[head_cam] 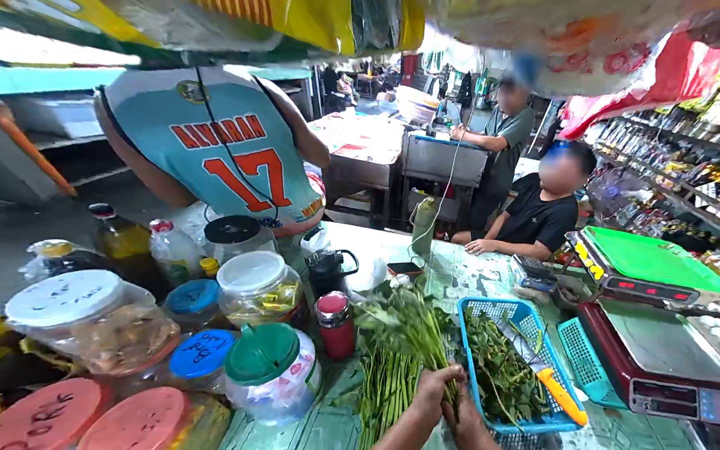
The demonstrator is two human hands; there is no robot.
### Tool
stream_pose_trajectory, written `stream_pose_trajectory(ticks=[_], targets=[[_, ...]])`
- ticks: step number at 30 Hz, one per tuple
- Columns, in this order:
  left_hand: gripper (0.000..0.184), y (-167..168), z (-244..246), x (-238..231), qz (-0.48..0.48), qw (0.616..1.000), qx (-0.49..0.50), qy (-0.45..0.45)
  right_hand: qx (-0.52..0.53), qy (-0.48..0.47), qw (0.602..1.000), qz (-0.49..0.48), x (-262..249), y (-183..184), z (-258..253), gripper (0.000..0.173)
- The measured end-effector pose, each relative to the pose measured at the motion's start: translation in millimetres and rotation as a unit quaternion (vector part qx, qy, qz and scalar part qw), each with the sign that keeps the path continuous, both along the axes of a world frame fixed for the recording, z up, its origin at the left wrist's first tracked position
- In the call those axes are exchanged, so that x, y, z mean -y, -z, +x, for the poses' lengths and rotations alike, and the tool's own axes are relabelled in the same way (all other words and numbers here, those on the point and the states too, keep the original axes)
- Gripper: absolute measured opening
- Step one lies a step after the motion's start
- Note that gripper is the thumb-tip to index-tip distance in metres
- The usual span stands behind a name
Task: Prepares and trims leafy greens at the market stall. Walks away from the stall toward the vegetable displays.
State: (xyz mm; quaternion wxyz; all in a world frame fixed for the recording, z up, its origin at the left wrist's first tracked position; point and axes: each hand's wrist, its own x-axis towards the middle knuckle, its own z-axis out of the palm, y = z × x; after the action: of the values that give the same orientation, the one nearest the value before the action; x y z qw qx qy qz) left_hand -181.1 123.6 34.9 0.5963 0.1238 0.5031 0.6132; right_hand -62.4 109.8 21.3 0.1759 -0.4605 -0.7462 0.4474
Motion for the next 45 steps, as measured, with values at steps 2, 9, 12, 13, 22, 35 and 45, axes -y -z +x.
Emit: stream_pose_trajectory(ticks=[2,9,12,13,22,35,45], targets=[[0.026,-17,-10,5,-0.02,0.997,-0.079,-0.007,-0.109,-0.016,0.992,-0.061,-1,-3,-6,0.057],[0.018,-101,-91,31,-0.014,0.972,-0.233,0.019,-0.085,0.165,0.976,-0.11,-55,29,-21,0.036],[0.018,-121,-120,52,-0.018,0.962,-0.274,0.008,0.047,0.102,0.983,-0.148,-50,62,-45,0.038],[0.017,-124,-127,58,-0.014,0.961,-0.275,0.0,0.072,0.088,0.98,-0.164,-44,70,-55,0.044],[0.012,-121,-144,86,0.026,0.977,-0.21,-0.012,0.103,0.069,0.971,-0.206,-43,108,-84,0.053],[0.012,-38,-86,35,-0.021,0.996,-0.075,0.05,0.087,0.158,0.983,0.018,-53,-30,-15,0.038],[0.062,26,-52,19,-0.166,0.981,-0.073,0.069,0.053,0.046,0.997,0.034,1,5,-41,0.036]])
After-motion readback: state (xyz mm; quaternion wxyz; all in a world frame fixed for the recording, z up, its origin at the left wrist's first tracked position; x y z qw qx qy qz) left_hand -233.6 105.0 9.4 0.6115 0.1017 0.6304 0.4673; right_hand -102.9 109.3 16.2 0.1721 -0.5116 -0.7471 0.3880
